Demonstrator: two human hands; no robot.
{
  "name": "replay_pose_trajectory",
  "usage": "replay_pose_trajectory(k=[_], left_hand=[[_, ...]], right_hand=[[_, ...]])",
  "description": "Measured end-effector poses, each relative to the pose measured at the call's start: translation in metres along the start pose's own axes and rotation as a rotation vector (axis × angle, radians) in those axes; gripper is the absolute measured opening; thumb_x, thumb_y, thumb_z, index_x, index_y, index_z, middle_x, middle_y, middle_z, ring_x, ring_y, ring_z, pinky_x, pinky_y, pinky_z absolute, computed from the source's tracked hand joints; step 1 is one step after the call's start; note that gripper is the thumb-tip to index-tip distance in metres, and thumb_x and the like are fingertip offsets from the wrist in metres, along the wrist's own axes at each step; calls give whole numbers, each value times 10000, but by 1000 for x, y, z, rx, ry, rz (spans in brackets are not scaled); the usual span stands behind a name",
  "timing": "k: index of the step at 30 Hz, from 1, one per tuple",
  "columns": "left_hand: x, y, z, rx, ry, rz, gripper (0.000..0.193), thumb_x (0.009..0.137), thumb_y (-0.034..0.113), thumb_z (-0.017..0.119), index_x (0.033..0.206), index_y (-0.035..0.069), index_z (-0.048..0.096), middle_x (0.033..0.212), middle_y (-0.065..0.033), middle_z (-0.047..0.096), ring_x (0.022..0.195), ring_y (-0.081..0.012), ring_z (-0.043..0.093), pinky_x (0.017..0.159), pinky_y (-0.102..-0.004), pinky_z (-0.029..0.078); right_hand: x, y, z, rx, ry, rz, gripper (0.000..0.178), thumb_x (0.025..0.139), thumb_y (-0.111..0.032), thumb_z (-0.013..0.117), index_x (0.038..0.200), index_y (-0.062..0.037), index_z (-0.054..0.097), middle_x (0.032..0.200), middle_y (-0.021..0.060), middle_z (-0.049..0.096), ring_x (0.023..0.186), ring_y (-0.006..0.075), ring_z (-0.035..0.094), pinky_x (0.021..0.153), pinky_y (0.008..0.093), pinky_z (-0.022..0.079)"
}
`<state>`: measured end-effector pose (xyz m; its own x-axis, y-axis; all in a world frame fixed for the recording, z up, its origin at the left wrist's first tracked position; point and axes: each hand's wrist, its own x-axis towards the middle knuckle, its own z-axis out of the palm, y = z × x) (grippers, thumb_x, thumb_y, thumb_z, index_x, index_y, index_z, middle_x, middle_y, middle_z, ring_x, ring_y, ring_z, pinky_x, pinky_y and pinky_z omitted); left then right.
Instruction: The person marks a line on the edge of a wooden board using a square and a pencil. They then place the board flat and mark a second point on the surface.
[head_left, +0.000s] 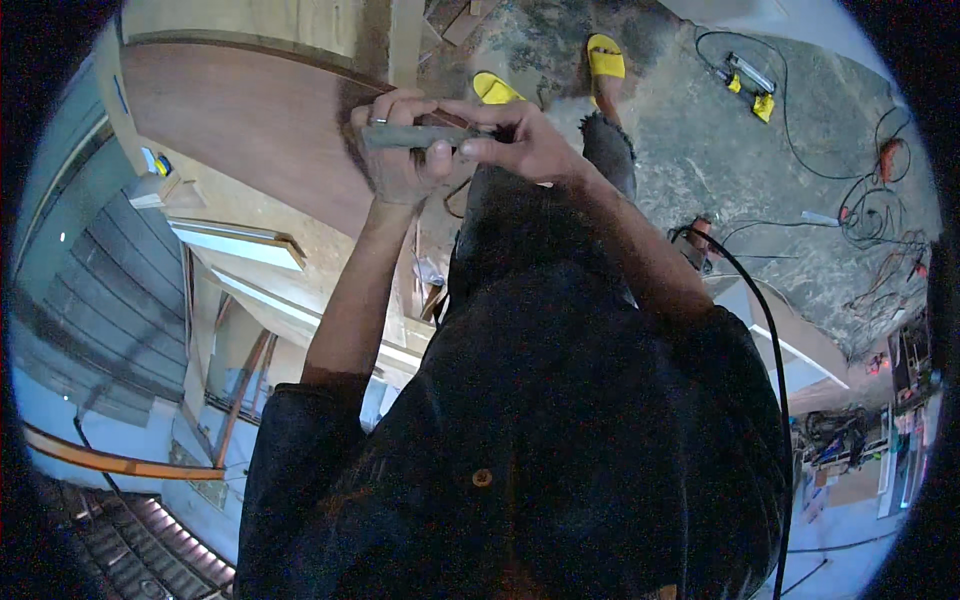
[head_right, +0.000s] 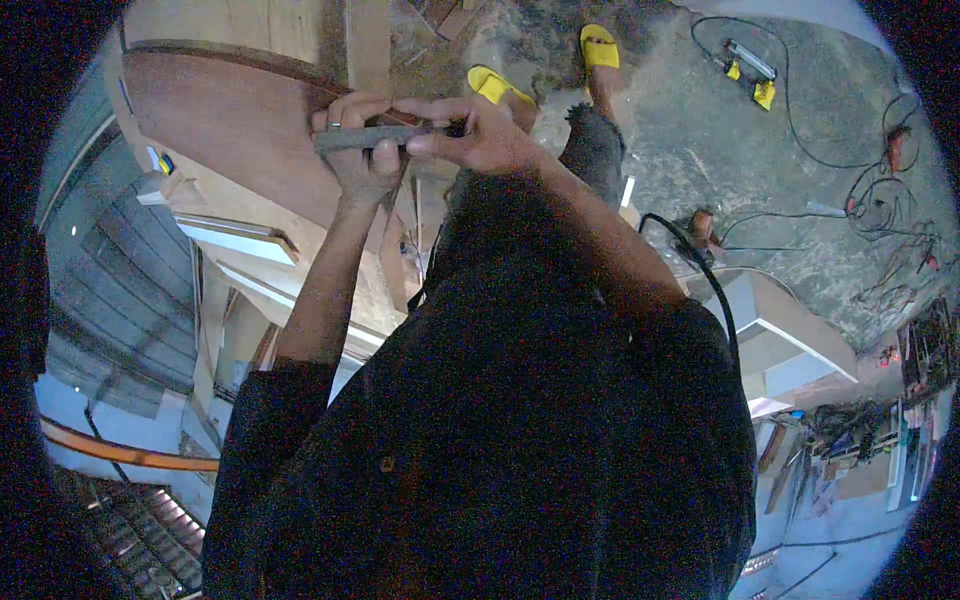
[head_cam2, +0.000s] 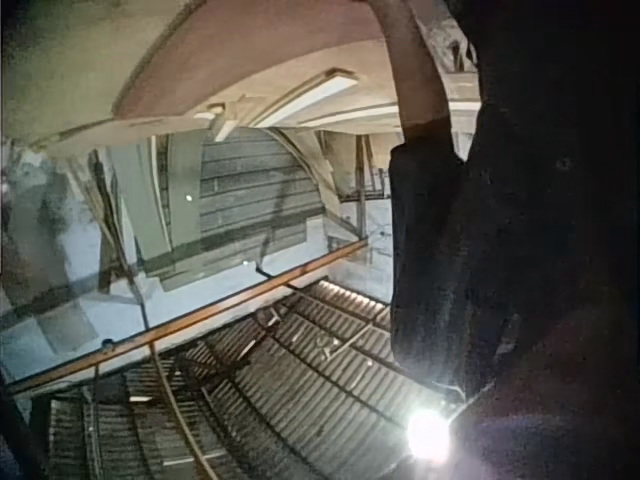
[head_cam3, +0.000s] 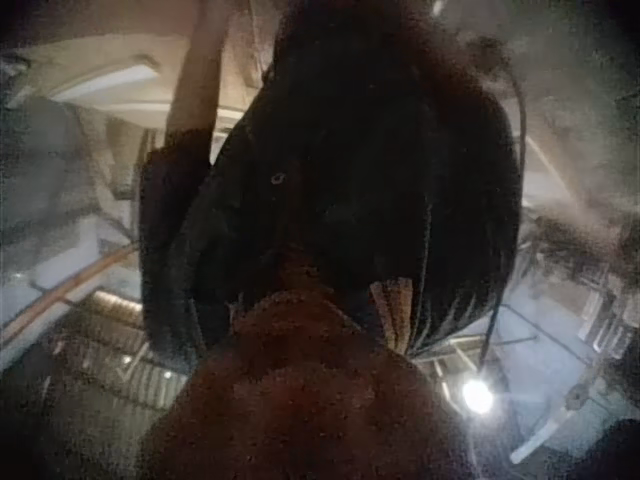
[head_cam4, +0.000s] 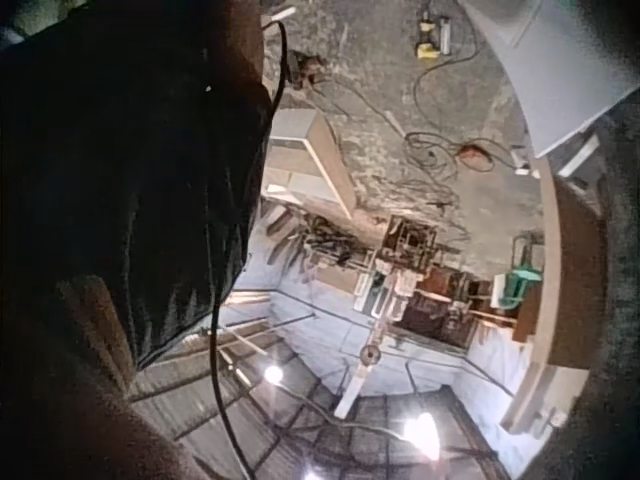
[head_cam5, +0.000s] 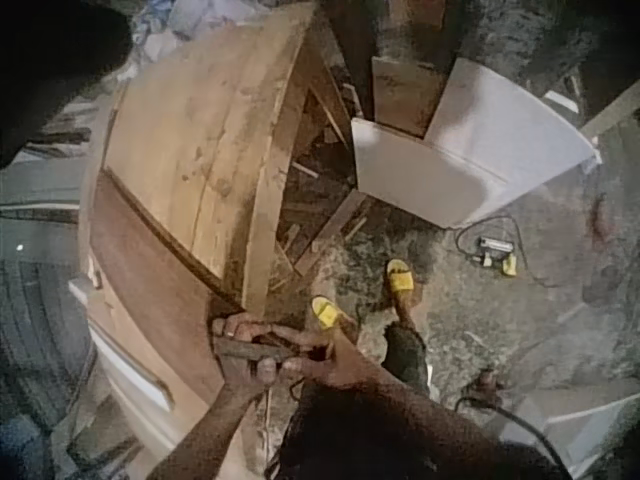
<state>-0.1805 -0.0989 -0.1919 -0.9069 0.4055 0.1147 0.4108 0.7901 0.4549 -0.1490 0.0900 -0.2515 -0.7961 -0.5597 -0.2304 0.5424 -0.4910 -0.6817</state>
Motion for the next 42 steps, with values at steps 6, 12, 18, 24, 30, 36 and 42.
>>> replay_pose_trajectory(k=[6,12,18,24,30,36,42], left_hand=[[6,4,-3,107,-32,6,595,919,638,444,942,78,644,966,-108,661,909,-284,591,815,-433,387],[-3,-6,3,-18,-21,-49,592,835,663,529,934,92,655,1004,-114,634,928,-282,578,811,-438,374],[2,-3,-3,43,-73,-46,602,811,676,551,919,92,649,1003,-105,637,937,-278,567,823,-441,369],[1,-5,0,89,-75,-39,592,817,674,549,911,97,639,997,-92,638,937,-279,553,835,-449,370],[-3,-5,4,85,-36,-72,717,755,801,512,893,109,641,1001,-97,622,932,-294,538,836,-448,370],[-3,-7,3,36,-33,-36,691,721,755,615,906,90,616,980,-102,602,929,-289,530,830,-444,395],[7,5,0,94,-78,-33,633,626,657,769,902,110,613,1002,-74,608,939,-285,528,823,-447,392]], right_hand=[[4,19,-13,132,-40,-51,539,885,-103,739,1389,-48,554,1176,56,695,1040,72,582,927,266,486],[-2,9,11,-6,130,-86,516,875,-113,753,1361,-58,587,1146,27,705,1005,65,588,920,257,489],[3,16,-5,56,25,-17,516,874,-120,757,1356,-49,588,1176,61,700,1042,82,585,956,278,476],[10,11,-20,-21,-84,-68,519,875,-153,761,1351,-43,586,1267,86,669,1138,105,574,1007,304,450],[8,21,-18,-314,-3,-291,555,828,-233,790,1325,-61,614,1184,165,697,1089,240,679,946,339,501],[14,33,-27,-727,65,-391,503,811,-479,731,1212,-181,676,1042,116,726,957,347,697,822,414,550],[29,52,-42,-1120,28,-621,541,835,-644,588,969,-120,622,829,82,665,760,331,666,673,450,510]])
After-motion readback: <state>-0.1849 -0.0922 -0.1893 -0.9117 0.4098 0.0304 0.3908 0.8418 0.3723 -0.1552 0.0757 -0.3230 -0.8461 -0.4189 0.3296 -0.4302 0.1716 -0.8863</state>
